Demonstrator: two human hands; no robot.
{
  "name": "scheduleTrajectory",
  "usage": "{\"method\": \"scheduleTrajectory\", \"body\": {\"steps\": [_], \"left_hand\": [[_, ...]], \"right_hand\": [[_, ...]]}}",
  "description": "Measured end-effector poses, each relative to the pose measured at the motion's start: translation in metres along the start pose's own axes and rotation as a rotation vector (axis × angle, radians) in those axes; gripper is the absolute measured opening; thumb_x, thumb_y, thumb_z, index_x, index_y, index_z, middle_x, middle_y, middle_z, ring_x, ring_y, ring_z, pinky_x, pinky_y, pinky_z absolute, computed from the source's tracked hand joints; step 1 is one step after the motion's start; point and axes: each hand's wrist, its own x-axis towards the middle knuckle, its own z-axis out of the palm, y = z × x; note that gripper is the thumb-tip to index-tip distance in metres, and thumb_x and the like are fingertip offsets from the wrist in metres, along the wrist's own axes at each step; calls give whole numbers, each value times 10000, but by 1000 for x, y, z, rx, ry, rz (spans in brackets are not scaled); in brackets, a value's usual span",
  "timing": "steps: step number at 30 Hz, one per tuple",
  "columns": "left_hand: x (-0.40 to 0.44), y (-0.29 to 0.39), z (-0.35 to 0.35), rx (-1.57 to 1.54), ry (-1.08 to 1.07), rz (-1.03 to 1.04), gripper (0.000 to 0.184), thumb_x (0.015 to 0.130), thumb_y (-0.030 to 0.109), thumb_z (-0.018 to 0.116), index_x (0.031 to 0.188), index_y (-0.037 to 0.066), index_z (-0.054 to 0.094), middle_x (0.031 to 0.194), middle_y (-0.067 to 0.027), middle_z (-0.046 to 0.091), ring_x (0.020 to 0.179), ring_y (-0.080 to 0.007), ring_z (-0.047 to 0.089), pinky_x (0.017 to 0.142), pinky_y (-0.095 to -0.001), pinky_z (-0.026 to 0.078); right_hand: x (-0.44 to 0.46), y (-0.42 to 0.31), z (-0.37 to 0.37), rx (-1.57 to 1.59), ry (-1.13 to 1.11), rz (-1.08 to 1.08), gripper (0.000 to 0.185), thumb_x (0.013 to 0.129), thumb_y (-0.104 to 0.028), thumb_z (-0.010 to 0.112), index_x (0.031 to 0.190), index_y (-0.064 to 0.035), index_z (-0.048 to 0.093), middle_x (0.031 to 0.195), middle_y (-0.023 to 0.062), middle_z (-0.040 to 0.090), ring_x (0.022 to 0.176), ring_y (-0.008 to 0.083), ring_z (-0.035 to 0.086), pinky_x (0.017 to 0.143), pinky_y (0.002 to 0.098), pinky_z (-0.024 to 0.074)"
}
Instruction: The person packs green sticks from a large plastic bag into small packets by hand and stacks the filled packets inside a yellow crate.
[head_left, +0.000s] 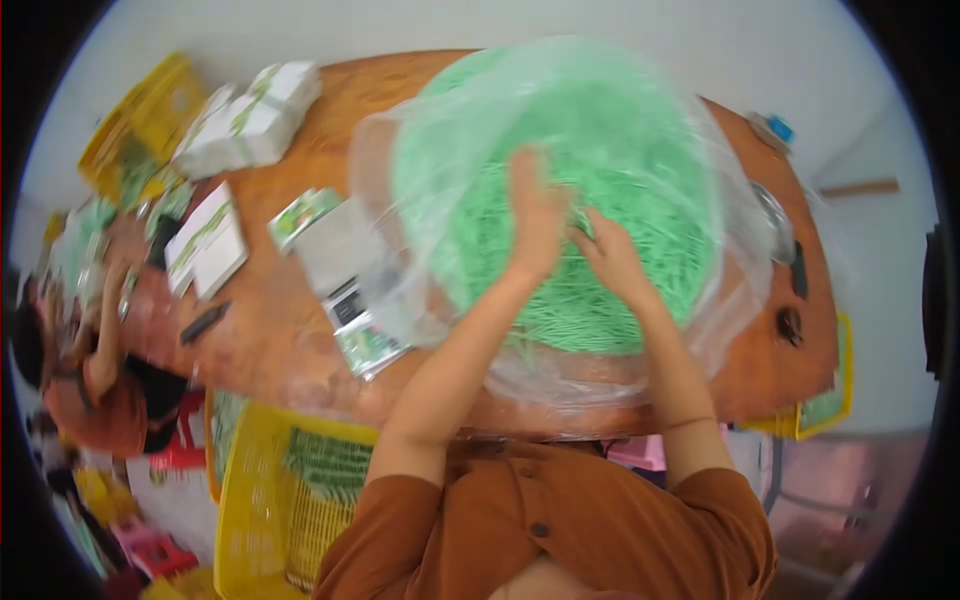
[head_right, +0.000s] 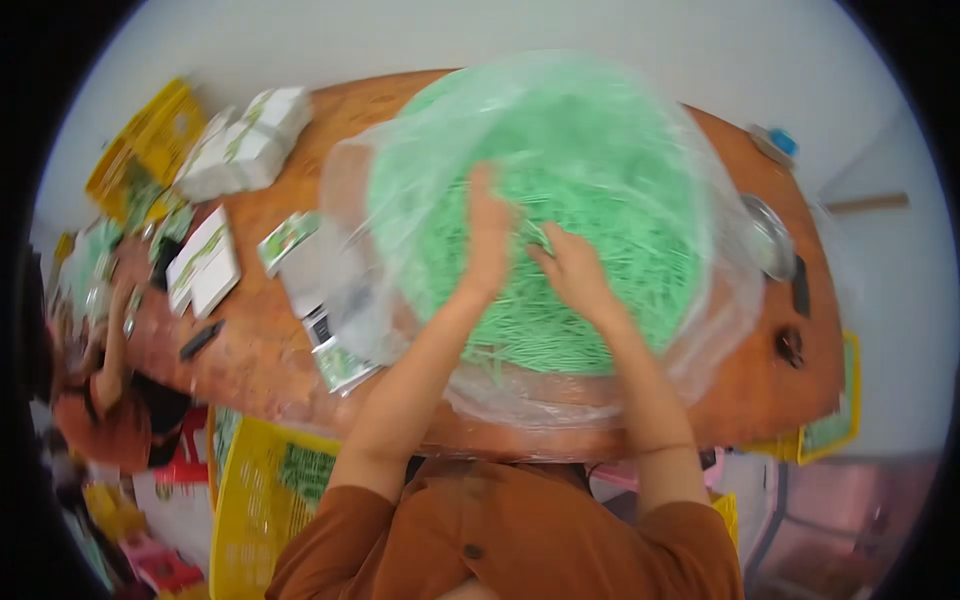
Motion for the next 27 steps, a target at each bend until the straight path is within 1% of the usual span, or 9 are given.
{"method": "scheduleTrajectory", "body": {"steps": [1, 4, 6, 9, 12, 14, 20, 24, 27], "left_hand": [[-5, 7, -2, 35, 8, 28, 651, 868, 399, 481, 1358, 22, 276, 1334, -252, 310, 1253, -349, 313, 1031, -482, 247], [-41, 27, -59, 203, 20, 43, 493, 818, 280, 520, 1222, 1, 472, 1264, -259, 403, 1172, -375, 413, 934, -467, 377], [-81, 18, -121, -67, 260, 459, 386, 671, 165, 647, 1027, 21, 606, 1147, -244, 525, 1063, -341, 515, 840, -397, 439], [-191, -47, -176, 389, 429, 65, 286, 667, 122, 617, 932, 16, 617, 984, -165, 593, 863, -309, 583, 688, -412, 465], [-209, -63, -187, 711, 66, -49, 369, 707, 154, 579, 1032, -19, 574, 1101, -207, 541, 982, -324, 540, 795, -420, 439], [-217, -85, -180, 874, -216, 82, 399, 744, 149, 521, 1089, -51, 527, 1173, -235, 486, 1074, -342, 487, 884, -435, 398], [-225, -107, -183, 394, -118, 88, 147, 706, -1, 519, 849, -30, 538, 971, -205, 551, 993, -368, 551, 792, -413, 479], [-217, -103, -190, 216, -73, 109, 207, 668, -50, 546, 872, -16, 546, 991, -201, 543, 1004, -374, 546, 789, -417, 476], [-207, -94, -186, 255, -40, 24, 266, 666, -26, 560, 932, -27, 558, 1024, -195, 539, 1015, -370, 537, 807, -414, 469]], "right_hand": [[0, 19, 12, -268, 63, -375, 286, 822, -174, 556, 1058, -19, 510, 956, 168, 600, 913, 323, 558, 803, 350, 419], [5, -20, -3, 157, -235, 97, 209, 815, -166, 556, 966, -23, 575, 1065, 161, 556, 977, 332, 509, 854, 395, 378], [10, -14, -4, 164, -112, 138, 178, 835, -154, 538, 955, -25, 568, 1097, 134, 531, 999, 319, 479, 876, 401, 363], [-7, 27, 13, -168, -140, -207, 155, 855, -153, 523, 939, -28, 562, 1054, 110, 543, 990, 296, 478, 886, 373, 360], [1, -11, 18, -92, -18, -286, 137, 855, -152, 526, 926, -41, 565, 1021, 103, 564, 983, 290, 490, 889, 345, 360], [12, -52, 20, 192, 2, -207, 148, 864, -170, 517, 925, -42, 557, 1023, 121, 565, 977, 291, 506, 877, 352, 375], [8, -16, 27, 634, -78, 354, 238, 901, -283, 500, 916, -48, 542, 718, 70, 582, 681, 145, 574, 661, 314, 442], [4, 2, -17, 15, 60, 109, 216, 876, -282, 532, 915, -73, 567, 689, 74, 584, 611, 173, 568, 583, 333, 430], [-2, 3, -26, -242, -259, 165, 189, 829, -258, 578, 933, -101, 593, 659, 79, 586, 609, 241, 580, 564, 358, 440]]}}
